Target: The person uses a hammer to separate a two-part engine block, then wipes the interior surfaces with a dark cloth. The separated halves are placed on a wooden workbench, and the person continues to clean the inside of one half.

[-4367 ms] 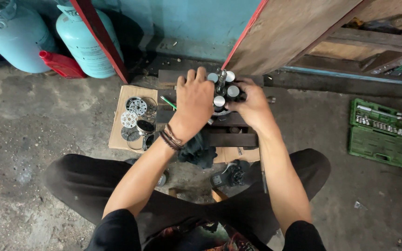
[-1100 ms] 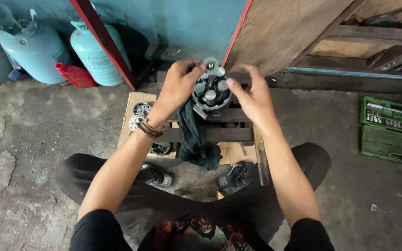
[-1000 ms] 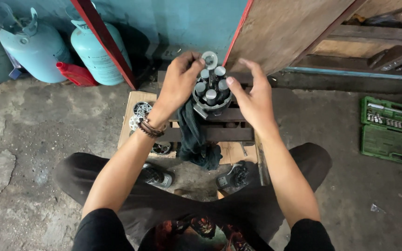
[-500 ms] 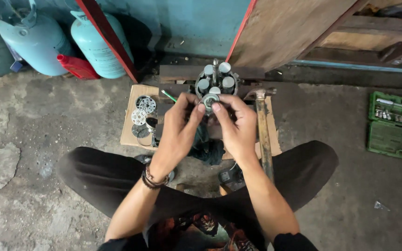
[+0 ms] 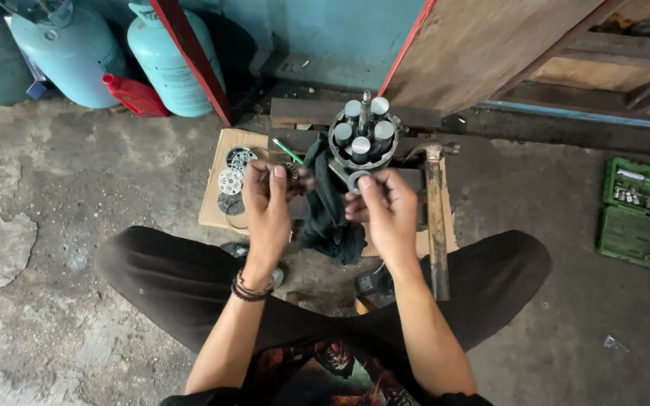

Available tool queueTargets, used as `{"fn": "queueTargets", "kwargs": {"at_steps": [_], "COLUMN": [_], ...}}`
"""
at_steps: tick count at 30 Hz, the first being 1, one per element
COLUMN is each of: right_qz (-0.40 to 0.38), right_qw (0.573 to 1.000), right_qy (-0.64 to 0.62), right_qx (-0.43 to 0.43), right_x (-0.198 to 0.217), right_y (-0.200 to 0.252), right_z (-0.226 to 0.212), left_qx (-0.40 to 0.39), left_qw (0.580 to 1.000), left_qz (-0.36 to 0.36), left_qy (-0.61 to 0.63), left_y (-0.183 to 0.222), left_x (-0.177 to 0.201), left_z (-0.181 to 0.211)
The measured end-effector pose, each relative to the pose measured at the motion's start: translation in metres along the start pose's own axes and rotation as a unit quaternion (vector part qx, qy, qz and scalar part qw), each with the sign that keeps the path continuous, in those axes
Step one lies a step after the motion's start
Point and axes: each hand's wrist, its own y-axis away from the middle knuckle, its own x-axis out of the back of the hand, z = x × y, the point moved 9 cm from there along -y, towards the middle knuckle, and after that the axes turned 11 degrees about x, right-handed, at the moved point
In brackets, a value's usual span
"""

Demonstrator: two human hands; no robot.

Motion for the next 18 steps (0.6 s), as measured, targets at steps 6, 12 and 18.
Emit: {"fn": "queueTargets", "kwargs": {"at_steps": [6,12,18], "right_qz": [-0.016,-0.013,-0.068], "right_qw": [0.980,0.924,0.861], "right_qy": [0.180,0.320,0.405], "right_qx": [0.080,0.208,0.299], "right_x": [-0.014,-0.027,-0.033], "right_y": [0.013,0.017,0.033], "right_z": [-0.004,-0.008,0.034], "left_qx": [0.007,0.047,0.030], "left_qw": [0.991,0.950,0.956], "left_qz": [0.019,0.056,0.047], "left_qy": [-0.131,-0.303,-0.289], "left_y": [0.004,0.008,0.003], "left_x": [0.017,0.008,0.014], "left_z": [-0.019,-0.022,-0.045]}}
